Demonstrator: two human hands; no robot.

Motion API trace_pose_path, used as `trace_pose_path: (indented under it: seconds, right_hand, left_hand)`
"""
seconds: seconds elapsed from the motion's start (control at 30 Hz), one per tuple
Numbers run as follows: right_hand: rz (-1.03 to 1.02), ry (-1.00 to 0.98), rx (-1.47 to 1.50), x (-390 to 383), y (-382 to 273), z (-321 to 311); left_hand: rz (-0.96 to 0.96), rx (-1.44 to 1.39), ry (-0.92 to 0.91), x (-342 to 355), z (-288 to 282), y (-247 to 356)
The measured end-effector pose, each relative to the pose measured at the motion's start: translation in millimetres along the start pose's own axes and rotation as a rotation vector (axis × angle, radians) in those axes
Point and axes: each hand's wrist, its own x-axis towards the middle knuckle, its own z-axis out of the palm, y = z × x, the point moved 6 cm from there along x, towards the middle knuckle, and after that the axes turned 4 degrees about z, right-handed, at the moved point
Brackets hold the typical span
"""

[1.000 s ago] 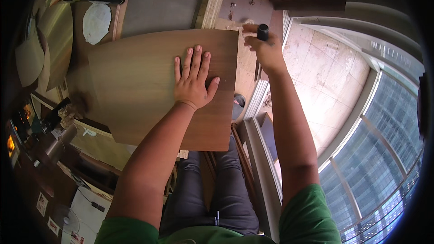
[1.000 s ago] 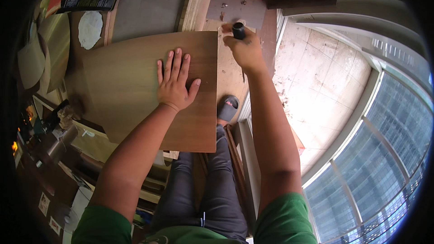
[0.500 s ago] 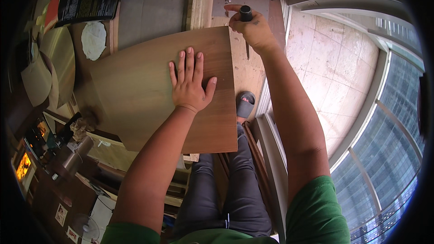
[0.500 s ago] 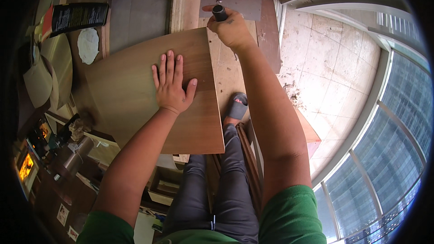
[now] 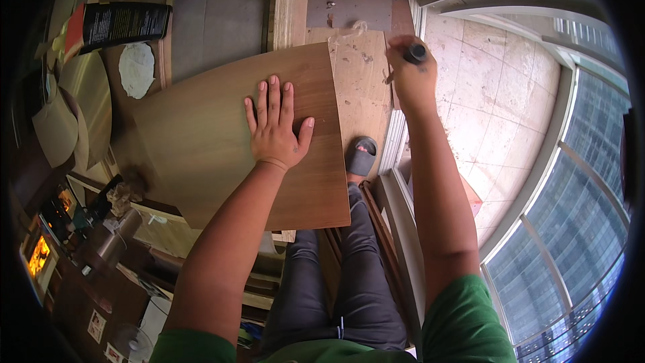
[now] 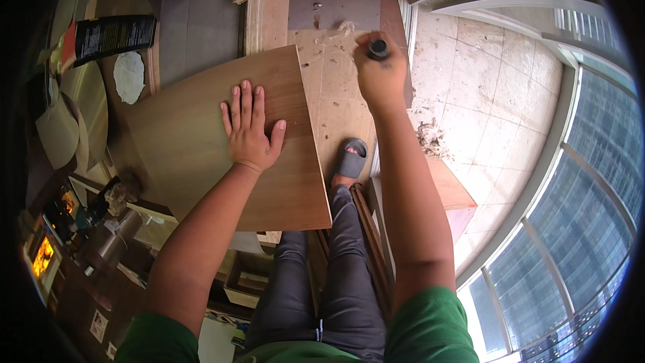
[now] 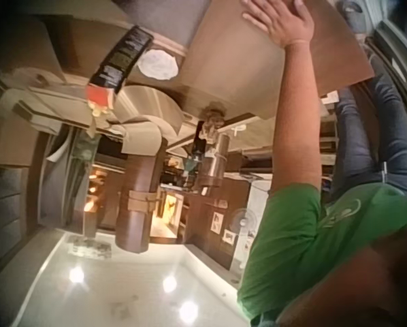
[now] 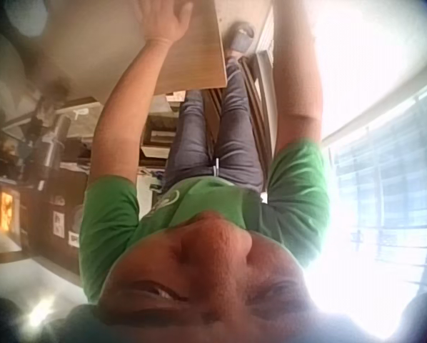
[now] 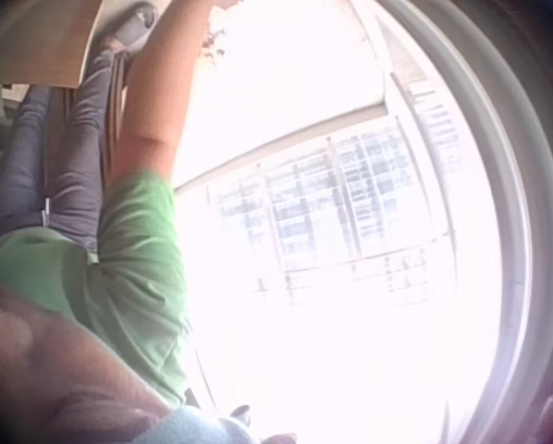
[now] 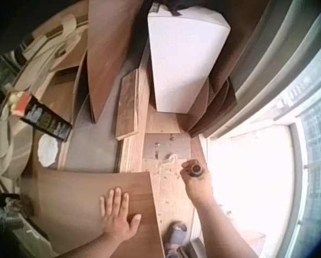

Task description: The person scores and cuts a laminate sheet using a utility knife while holding it steady against a wooden surface.

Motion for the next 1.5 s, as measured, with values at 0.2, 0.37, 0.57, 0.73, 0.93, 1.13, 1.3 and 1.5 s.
trace_pose_path:
  seconds: [0.2,0.37,0.57,0.73,0.93,1.13,1.3,1.5]
  right_hand:
    - [0.309,-0.070,-0.347,-57,-18,-52]
    - [0.400,-0.466,0.321,-113,-19,-68]
    - [0.628,-0.569,0.737,-153,-25,-37]
    - [0.614,-0.504,0.686,-159,-50,-6]
    - [0.550,-0.392,0.212,-143,-46,15]
    - [0.373,-0.523,-0.167,-130,-52,43]
    - [0.448,-0.506,-0.252,-128,-65,55]
    - [0.236,-0.597,-0.515,-128,-70,55]
  left_hand:
    - [-0.020,-0.001,-0.035,-2,1,-1]
    - [-0.020,-0.017,-0.042,0,0,0]
    - [-0.031,-0.037,-0.042,-2,-2,-1]
    - [-0.051,-0.044,-0.059,-3,-1,-2]
    - [-0.053,-0.045,-0.068,-2,-2,-1]
    - [-0.067,-0.054,-0.070,-2,-2,-3]
    - [-0.068,-0.071,-0.052,-3,-1,-4]
    - [-0.065,-0.072,-0.015,-3,1,-5]
